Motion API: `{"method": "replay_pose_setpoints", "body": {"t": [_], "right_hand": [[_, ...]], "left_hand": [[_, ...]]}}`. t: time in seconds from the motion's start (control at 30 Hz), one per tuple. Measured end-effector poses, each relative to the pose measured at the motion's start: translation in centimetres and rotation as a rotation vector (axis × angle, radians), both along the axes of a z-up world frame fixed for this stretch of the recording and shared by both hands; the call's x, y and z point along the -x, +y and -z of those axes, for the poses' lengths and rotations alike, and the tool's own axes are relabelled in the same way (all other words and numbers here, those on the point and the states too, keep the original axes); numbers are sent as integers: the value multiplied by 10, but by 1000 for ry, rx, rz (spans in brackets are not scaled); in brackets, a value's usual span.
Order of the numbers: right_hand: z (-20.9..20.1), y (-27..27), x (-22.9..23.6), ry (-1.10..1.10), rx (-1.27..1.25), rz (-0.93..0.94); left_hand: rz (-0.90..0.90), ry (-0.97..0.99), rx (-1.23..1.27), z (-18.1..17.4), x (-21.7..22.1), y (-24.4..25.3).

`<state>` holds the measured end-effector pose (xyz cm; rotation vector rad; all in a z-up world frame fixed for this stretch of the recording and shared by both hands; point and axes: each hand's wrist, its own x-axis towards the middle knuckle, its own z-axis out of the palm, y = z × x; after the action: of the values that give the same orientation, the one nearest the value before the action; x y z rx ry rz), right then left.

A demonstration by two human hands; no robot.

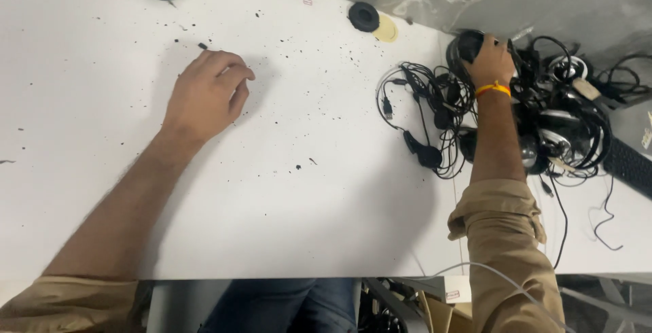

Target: Disassembling and inspecting computer peripherals and electronic components.

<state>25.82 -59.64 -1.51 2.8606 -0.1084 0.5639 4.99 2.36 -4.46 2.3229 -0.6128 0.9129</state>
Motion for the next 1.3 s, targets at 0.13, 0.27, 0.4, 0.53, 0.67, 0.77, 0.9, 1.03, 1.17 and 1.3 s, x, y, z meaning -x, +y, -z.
{"method": "replay_pose_setpoints", "body": {"t": [0.13, 0.27, 0.4, 0.53, 0.67, 0.77, 0.9, 1.03, 1.17, 1.3], "right_hand": [[-22, 32, 18, 142, 33, -47], [-70, 70, 46, 84, 50, 46], [-89, 32, 27, -221, -374, -187], [-139, 106, 69, -39, -1404, -349], [-136, 177, 83, 67, -596, -749], [-120, 248, 110, -13, -203, -558], [-107, 293, 111, -53, -321, -700], [-131, 312, 132, -4, -528, -660], [-160, 317, 188, 22, -433, -820], [-170, 309, 225, 8, -799, -848]], "left_hand": [[14, -5, -6, 4, -1, 0], [13, -14, 4, 6, -4, 1], [42, 4, 37, 9, -1, -2], [72, 50, 119, 11, 2, -13], [110, 129, 235, 0, -6, -40], [179, 523, 295, -20, -12, -67], [223, 705, 295, -31, -47, -89], [164, 717, 296, -47, -67, -95], [-30, 575, 139, -11, -106, -105], [90, 378, -131, -5, -118, -92]]}}
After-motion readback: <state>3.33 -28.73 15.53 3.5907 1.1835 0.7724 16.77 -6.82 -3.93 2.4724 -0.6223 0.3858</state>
